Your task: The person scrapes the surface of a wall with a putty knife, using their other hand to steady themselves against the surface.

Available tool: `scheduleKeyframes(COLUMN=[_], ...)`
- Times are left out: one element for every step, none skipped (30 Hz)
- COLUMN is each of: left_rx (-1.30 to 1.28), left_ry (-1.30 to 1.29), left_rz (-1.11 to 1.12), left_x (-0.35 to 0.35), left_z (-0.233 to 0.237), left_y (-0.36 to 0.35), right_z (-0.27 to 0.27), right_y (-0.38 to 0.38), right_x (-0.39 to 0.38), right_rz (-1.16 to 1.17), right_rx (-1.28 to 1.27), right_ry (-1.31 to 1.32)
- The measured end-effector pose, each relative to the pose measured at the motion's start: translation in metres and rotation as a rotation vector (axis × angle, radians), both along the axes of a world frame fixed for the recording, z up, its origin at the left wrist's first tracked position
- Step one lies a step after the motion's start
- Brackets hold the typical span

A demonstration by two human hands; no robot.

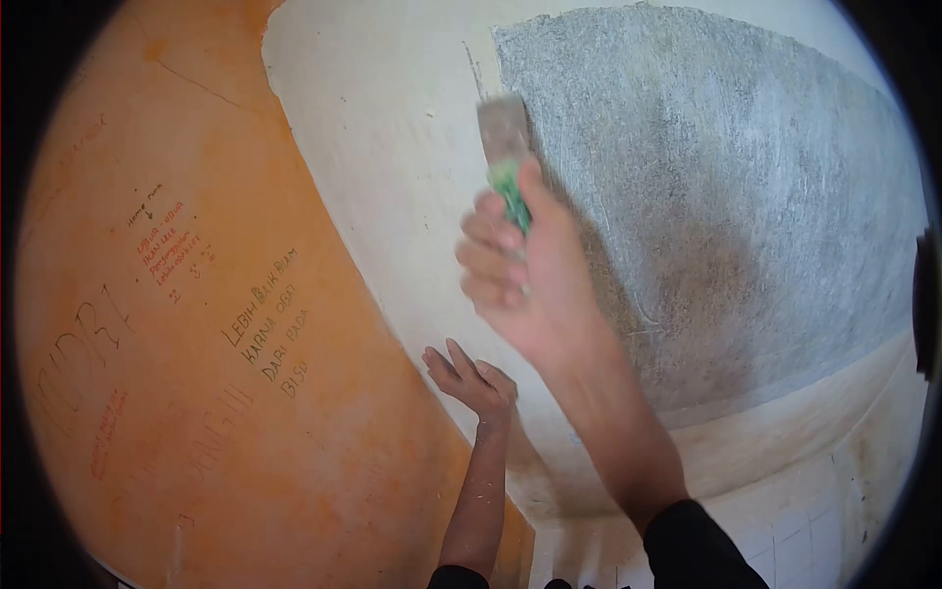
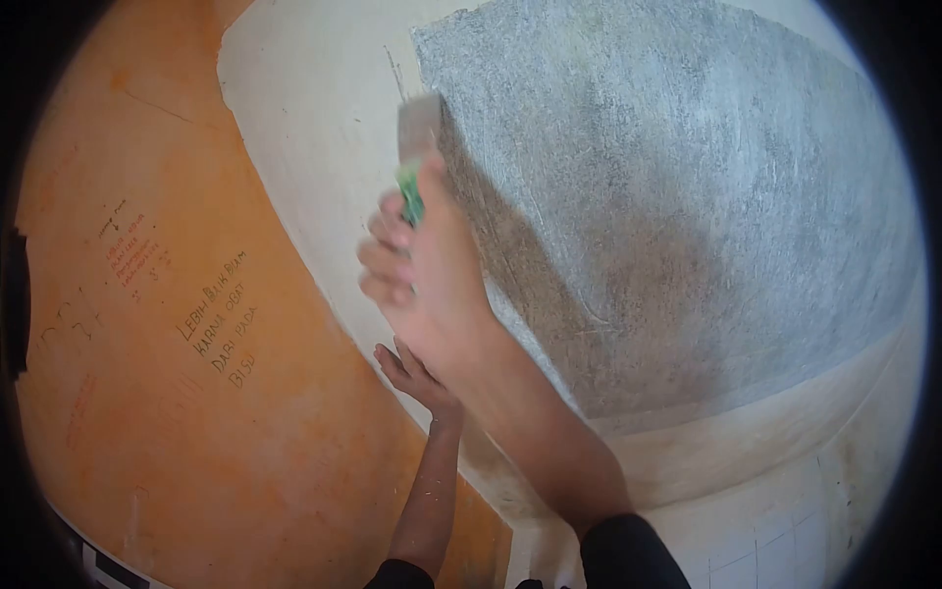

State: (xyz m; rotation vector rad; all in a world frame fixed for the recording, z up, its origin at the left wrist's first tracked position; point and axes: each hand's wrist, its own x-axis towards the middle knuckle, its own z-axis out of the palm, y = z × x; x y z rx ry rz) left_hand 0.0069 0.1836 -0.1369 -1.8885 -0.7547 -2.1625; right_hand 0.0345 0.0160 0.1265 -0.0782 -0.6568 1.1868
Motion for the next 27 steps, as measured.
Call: scheduleKeyframes(left_rx=[-0.039, -0.078, -0.073, -0.026, 0.017, 0.016, -0.052, -0.124, -0.131, -0.066, 0.001, 0.0, 0.009, 0.022, 0.023, -0.001, -0.02, -0.017, 0.018, 0.049, 0.049, 0.04, 0.026, 0.021, 0.019, 0.019, 0.018], left_ry=[-0.025, -0.051, -0.056, -0.043, -0.023, -0.016, -0.074, -0.132, -0.123, -0.059, -0.007, -0.018, -0.012, -0.002, -0.002, 0.008, 0.009, 0.0, -0.009, -0.008, -0.004, 0.003, 0.009, 0.02, 0.024, 0.017, 0.006], left_rz=[-0.03, -0.058, -0.058, -0.039, -0.021, -0.021, -0.093, -0.165, -0.167, -0.069, 0.029, 0.029, 0.034, 0.039, 0.038, 0.026, 0.015, 0.016, 0.016, 0.016, 0.017, 0.036, 0.055, 0.053, 0.048, 0.044, 0.045], left_x=[0.002, 0.003, 0.002, 0.001, 0.0, 0.001, 0.006, 0.007, 0.004, 0.001, 0.001, 0.003, 0.002, -0.001, 0.0, -0.002, -0.003, -0.002, -0.001, -0.002, -0.002, -0.002, -0.002, -0.005, -0.005, -0.003, 0.0], left_z=[-0.002, -0.002, -0.001, 0.001, 0.002, -0.002, -0.005, -0.005, -0.006, -0.005, -0.001, 0.001, 0.002, 0.002, 0.003, 0.002, 0.002, 0.003, 0.004, 0.004, 0.004, 0.005, 0.004, 0.0, 0.0, 0.002, 0.003], left_y=[0.0, -0.001, -0.002, -0.001, -0.001, 0.001, 0.004, 0.002, 0.0, 0.0, -0.001, -0.001, -0.003, -0.002, -0.003, -0.005, -0.005, -0.003, -0.002, -0.002, -0.002, -0.002, -0.004, -0.006, -0.005, -0.003, -0.003], right_z=[-0.009, -0.021, -0.023, -0.022, -0.017, -0.008, -0.009, -0.012, -0.015, -0.016, -0.014, -0.012, -0.012, -0.014, -0.014, -0.016, -0.016, -0.016, -0.017, -0.015, -0.013, -0.009, -0.006, -0.016, -0.031, -0.033, -0.027], right_y=[-0.007, -0.01, -0.007, -0.003, -0.004, -0.007, -0.007, -0.008, -0.009, -0.009, -0.008, -0.007, -0.008, -0.01, -0.013, -0.016, -0.017, -0.016, -0.013, -0.013, -0.013, -0.014, -0.015, -0.017, -0.018, -0.02, -0.017], right_x=[-0.003, -0.004, 0.0, 0.004, 0.005, -0.007, -0.006, -0.004, -0.004, -0.002, 0.001, 0.005, 0.007, 0.007, 0.007, 0.006, 0.005, 0.008, 0.013, 0.015, 0.014, 0.012, 0.01, 0.011, 0.012, 0.011, 0.014], right_rz=[0.02, 0.031, 0.031, 0.029, 0.026, 0.008, 0.005, 0.014, 0.022, 0.02, 0.016, 0.015, 0.015, 0.015, 0.023, 0.031, 0.039, 0.04, 0.024, 0.008, 0.01, 0.043, 0.075, 0.073, 0.053, 0.035, 0.035], right_rx=[-0.041, -0.001, 0.004, 0.01, 0.012, -0.003, -0.004, -0.008, -0.015, -0.016, -0.022, -0.031, -0.04, -0.037, -0.037, -0.041, -0.041, -0.038, -0.038, -0.04, -0.04, -0.02, -0.005, -0.011, -0.023, -0.034, -0.035], right_ry=[0.024, 0.011, 0.006, 0.001, 0.002, 0.013, 0.021, 0.033, 0.047, 0.049, 0.021, -0.009, -0.027, -0.021, -0.008, 0.014, 0.027, 0.018, -0.015, -0.038, -0.034, -0.024, -0.015, -0.003, -0.013, -0.034, -0.045])
